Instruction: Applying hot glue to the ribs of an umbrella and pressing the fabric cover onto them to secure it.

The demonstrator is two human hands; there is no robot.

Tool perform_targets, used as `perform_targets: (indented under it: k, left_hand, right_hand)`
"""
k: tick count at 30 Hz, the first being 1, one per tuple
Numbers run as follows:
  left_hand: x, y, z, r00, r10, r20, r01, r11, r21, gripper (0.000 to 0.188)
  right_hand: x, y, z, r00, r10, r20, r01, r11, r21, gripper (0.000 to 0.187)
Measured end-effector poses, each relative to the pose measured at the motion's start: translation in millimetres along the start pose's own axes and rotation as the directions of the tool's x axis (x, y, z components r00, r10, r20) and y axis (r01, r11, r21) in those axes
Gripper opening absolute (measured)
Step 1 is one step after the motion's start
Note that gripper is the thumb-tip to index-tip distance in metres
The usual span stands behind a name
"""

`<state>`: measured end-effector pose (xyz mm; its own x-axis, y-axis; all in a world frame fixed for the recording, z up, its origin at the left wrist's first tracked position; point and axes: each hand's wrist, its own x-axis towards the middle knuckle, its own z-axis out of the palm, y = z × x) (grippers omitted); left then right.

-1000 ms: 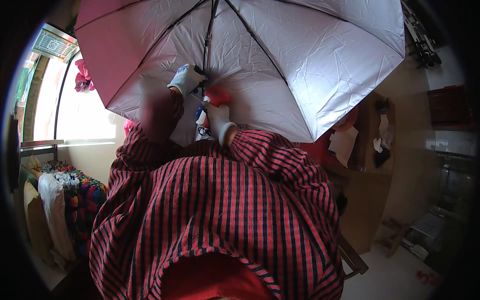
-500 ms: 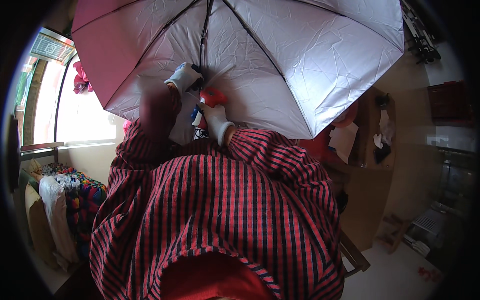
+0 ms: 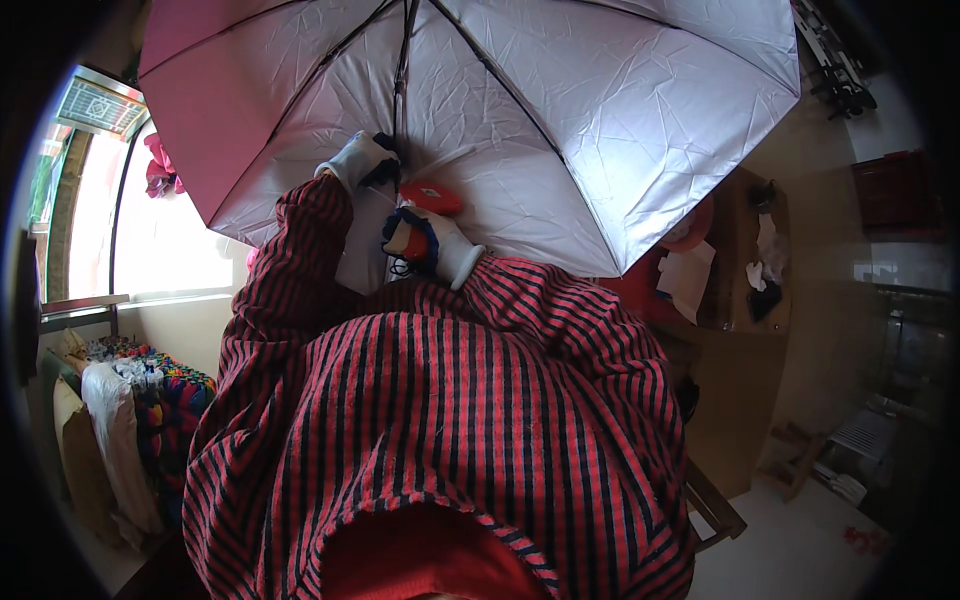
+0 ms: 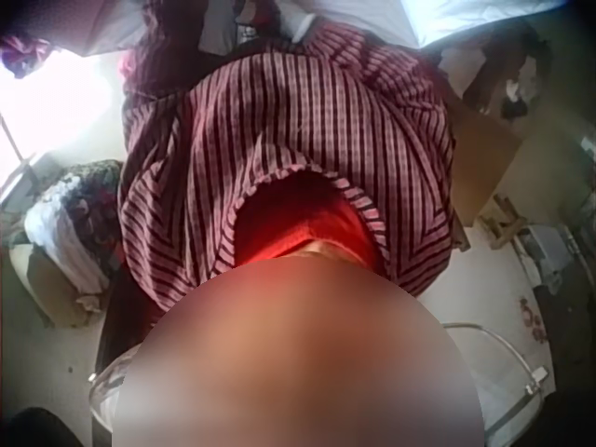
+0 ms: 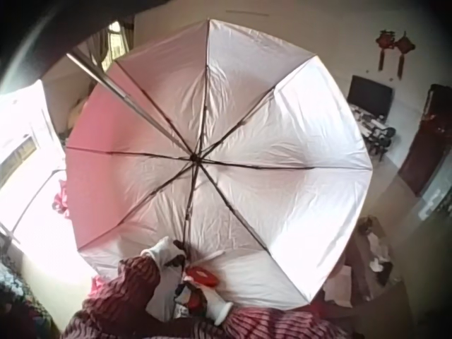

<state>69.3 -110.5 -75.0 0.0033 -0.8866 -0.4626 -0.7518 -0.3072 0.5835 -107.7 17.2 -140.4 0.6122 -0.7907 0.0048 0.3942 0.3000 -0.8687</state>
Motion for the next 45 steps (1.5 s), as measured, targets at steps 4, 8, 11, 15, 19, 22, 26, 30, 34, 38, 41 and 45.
perform_targets:
  k: [4,8,11,15,19,22,26,30,34,38,41,45]
  left_hand:
    - [1,-3,-2,1.000,-0.006,0.029,0.007,0.999,-0.043,0.028]
    - [9,-13,-2,0.999,-0.002,0.046,0.005,0.997,-0.073,0.028]
    - [12,-16,-2,0.999,0.007,0.045,-0.004,0.997,-0.073,0.029]
    - [5,-11,-5,0.998,0.030,0.051,-0.026,0.997,-0.070,0.031]
    - [-8,-1,-13,0.997,0.056,0.052,-0.053,0.997,-0.059,0.032]
    - [-9,5,-12,0.996,0.063,0.057,-0.062,0.998,-0.025,0.031]
    - [4,3,-6,0.994,0.059,0.094,-0.065,0.996,0.062,0.028]
    - [19,-11,-4,0.985,0.057,0.162,-0.070,0.994,0.078,0.026]
    - [23,-19,-2,0.989,0.061,0.134,-0.050,0.995,-0.082,0.026]
    - [17,-14,-3,0.986,0.159,0.043,-0.164,0.979,0.124,0.028]
    - [12,-9,-8,0.992,0.102,0.068,-0.110,0.986,0.129,0.029]
    - [8,-5,-10,0.984,0.148,0.100,-0.163,0.973,0.164,0.030]
  right_hand:
    - [5,4,-7,0.984,0.175,0.033,-0.178,0.957,0.229,0.024]
    - [14,15,-15,0.970,0.218,0.111,-0.245,0.871,0.426,0.023]
    - [18,19,-19,0.966,0.232,0.111,-0.257,0.843,0.472,0.023]
    - [18,16,-17,0.943,0.324,0.076,-0.311,0.777,0.547,0.022]
    - [16,5,-8,0.950,0.311,0.037,-0.285,0.810,0.512,0.022]
    - [12,-5,-3,0.893,0.451,0.001,-0.362,0.717,0.596,0.022]
    - [10,-13,4,0.888,0.452,-0.092,-0.313,0.738,0.598,0.025]
    - [10,-9,3,0.867,0.488,-0.104,-0.343,0.734,0.587,0.028]
    - [13,2,-7,0.902,0.429,-0.040,-0.337,0.760,0.556,0.026]
    - [15,15,-16,0.915,0.395,0.075,-0.355,0.706,0.613,0.027]
    - [19,24,-16,0.898,0.438,0.048,-0.357,0.659,0.662,0.026]
    - [19,26,-16,0.893,0.449,0.047,-0.357,0.640,0.680,0.026]
